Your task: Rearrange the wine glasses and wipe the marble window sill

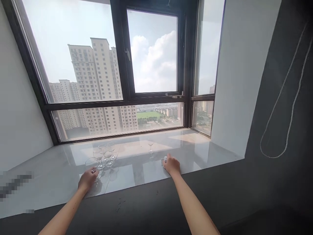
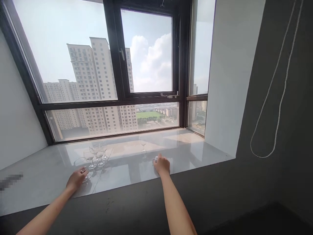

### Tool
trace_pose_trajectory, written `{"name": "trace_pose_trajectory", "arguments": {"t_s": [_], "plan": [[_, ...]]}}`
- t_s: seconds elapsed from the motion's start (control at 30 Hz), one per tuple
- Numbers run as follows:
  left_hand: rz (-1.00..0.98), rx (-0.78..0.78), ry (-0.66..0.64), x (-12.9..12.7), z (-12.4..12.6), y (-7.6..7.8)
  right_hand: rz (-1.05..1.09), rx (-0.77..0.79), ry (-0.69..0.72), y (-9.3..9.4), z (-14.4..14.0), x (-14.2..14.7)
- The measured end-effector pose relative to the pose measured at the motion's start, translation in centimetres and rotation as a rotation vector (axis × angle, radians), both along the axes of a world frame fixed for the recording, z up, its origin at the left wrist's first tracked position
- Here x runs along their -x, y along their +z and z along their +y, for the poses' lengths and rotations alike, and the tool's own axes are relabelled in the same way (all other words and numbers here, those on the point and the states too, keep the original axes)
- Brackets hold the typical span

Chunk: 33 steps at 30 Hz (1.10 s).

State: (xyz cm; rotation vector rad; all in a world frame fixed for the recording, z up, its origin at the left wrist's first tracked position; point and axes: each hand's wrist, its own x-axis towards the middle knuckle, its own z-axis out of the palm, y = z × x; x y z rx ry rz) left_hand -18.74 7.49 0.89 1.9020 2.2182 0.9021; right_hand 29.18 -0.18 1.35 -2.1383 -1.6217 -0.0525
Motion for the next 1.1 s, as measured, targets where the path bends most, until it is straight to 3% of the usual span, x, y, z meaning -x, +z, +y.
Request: {"name": "trace_pose_trajectory", "arguments": {"t_s": [0.3,0.63,1.1], "plan": [[-0.032,-0.003,0.005,-0.7,-0.8,-0.3,-0.06,-0.021,-0.002,-1.8,1.3,-0.6],[-0.029,0.019,-0.004,-0.5,-0.5,-0.5,-0.07,-0.011,-0.011,-1.3,1.0,-0.5],[-0.081,0.009,0.016,-0.8,-1.0,-0.7,-0.086,-0.053,0.021,-2.4,1.4,-0.8]]}}
